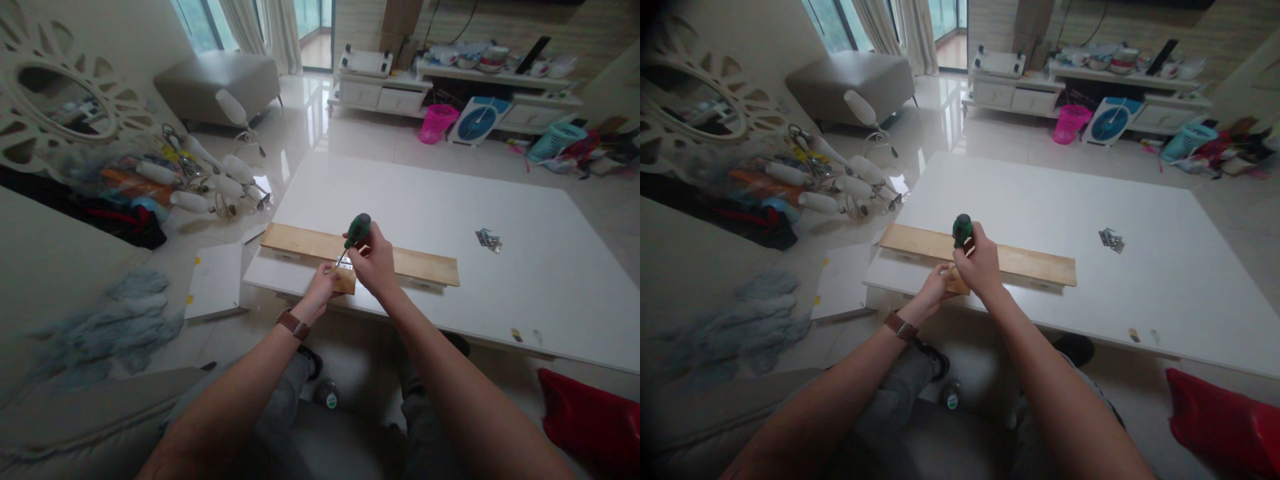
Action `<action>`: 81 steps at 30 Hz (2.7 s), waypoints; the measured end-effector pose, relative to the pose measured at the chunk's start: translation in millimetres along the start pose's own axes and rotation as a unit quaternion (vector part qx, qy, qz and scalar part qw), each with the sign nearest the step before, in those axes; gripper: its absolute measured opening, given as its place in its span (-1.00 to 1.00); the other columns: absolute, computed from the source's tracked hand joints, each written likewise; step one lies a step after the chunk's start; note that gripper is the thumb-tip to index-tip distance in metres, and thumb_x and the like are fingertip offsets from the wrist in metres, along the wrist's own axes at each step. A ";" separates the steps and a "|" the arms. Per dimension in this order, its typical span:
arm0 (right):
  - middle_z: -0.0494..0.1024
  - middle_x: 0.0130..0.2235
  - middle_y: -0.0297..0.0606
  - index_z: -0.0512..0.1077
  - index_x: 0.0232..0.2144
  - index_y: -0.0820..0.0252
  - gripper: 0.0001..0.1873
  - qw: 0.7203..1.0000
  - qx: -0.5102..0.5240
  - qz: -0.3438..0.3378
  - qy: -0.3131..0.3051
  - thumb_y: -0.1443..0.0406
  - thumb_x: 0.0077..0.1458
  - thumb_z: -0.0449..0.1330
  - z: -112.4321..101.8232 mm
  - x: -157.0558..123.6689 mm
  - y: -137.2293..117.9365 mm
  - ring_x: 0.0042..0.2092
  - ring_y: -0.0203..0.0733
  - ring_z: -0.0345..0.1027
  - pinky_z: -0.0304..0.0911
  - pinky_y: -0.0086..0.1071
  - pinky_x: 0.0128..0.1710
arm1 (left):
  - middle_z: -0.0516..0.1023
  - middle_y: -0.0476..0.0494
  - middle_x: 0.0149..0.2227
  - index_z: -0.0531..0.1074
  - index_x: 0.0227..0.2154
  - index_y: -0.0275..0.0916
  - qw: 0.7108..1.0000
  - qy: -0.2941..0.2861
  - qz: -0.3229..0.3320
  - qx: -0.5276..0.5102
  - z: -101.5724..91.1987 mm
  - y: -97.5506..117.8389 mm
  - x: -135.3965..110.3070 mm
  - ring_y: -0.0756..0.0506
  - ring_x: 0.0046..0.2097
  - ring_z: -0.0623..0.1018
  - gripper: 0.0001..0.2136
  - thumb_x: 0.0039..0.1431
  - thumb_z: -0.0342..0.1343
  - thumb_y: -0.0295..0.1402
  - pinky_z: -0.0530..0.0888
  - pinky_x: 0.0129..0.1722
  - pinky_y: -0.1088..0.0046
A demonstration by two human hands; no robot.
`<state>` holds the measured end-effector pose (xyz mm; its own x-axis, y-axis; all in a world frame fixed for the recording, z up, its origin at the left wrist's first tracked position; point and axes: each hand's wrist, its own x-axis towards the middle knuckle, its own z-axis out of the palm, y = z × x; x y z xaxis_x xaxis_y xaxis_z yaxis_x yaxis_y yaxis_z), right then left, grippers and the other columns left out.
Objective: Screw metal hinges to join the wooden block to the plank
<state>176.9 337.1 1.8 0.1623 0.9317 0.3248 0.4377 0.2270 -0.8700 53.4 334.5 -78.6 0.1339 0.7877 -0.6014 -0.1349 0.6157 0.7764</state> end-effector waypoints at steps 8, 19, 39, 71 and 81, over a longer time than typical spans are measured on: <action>0.55 -0.37 -0.34 0.32 -0.23 0.07 -0.73 1.000 0.002 -0.001 0.001 0.41 -0.04 0.13 0.1 0.4 0.8 -0.39 -0.21 0.48 0.29 -0.38 -0.49 | 0.55 -0.13 -0.26 0.31 -0.16 -0.17 1.000 0.001 0.001 0.003 1.5 0.8 -0.9 -0.11 -0.28 0.58 -0.80 0.17 0.12 -0.47 0.57 -0.31 0.39; 0.63 -0.20 -0.29 0.36 -0.14 0.07 -0.73 1.000 0.009 -0.003 0.002 0.35 0.07 0.21 3.1 0.6 2.7 -0.41 -0.28 0.46 0.31 -0.40 -0.50 | 0.56 -0.15 -0.23 0.33 -0.17 -0.16 1.000 0.001 0.007 -0.007 0.4 -3.8 3.4 -0.14 -0.26 0.59 -0.78 0.13 0.18 -0.41 0.57 -0.28 0.31; 0.61 -0.29 -0.28 0.35 -0.24 0.06 -0.82 1.000 -0.015 0.015 -0.006 0.29 0.11 0.27 3.7 -0.2 3.8 -0.40 -0.23 0.43 0.32 -0.31 -0.40 | 0.55 -0.15 -0.21 0.31 -0.13 -0.16 1.000 -0.005 0.003 0.002 -0.9 -2.2 1.1 -0.13 -0.26 0.58 -0.74 0.10 0.13 -0.46 0.58 -0.28 0.32; 0.57 -0.22 -0.30 0.36 -0.16 0.06 -0.80 0.999 0.025 0.023 -0.009 0.33 0.13 0.20 4.3 1.4 -0.2 -0.35 -0.25 0.45 0.34 -0.36 -0.42 | 0.55 -0.15 -0.19 0.31 -0.15 -0.16 1.000 0.004 -0.004 0.013 0.6 -0.5 0.4 -0.13 -0.29 0.58 -0.78 0.14 0.10 -0.48 0.57 -0.30 0.32; 0.58 -0.27 -0.25 0.44 -0.23 0.09 -0.83 0.999 -0.003 0.032 0.004 0.28 0.11 0.33 6.3 2.3 11.3 -0.35 -0.18 0.42 0.38 -0.25 -0.32 | 0.56 -0.15 -0.18 0.33 -0.13 -0.15 1.000 -0.003 -0.003 0.011 -0.5 -2.0 1.9 -0.12 -0.28 0.58 -0.76 0.14 0.16 -0.43 0.58 -0.26 0.30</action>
<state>176.7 343.6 -9.7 0.1976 0.9419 0.2717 0.4314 0.1654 -0.8869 53.5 334.8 -81.4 0.1397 0.7835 -0.6054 -0.1121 0.6200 0.7765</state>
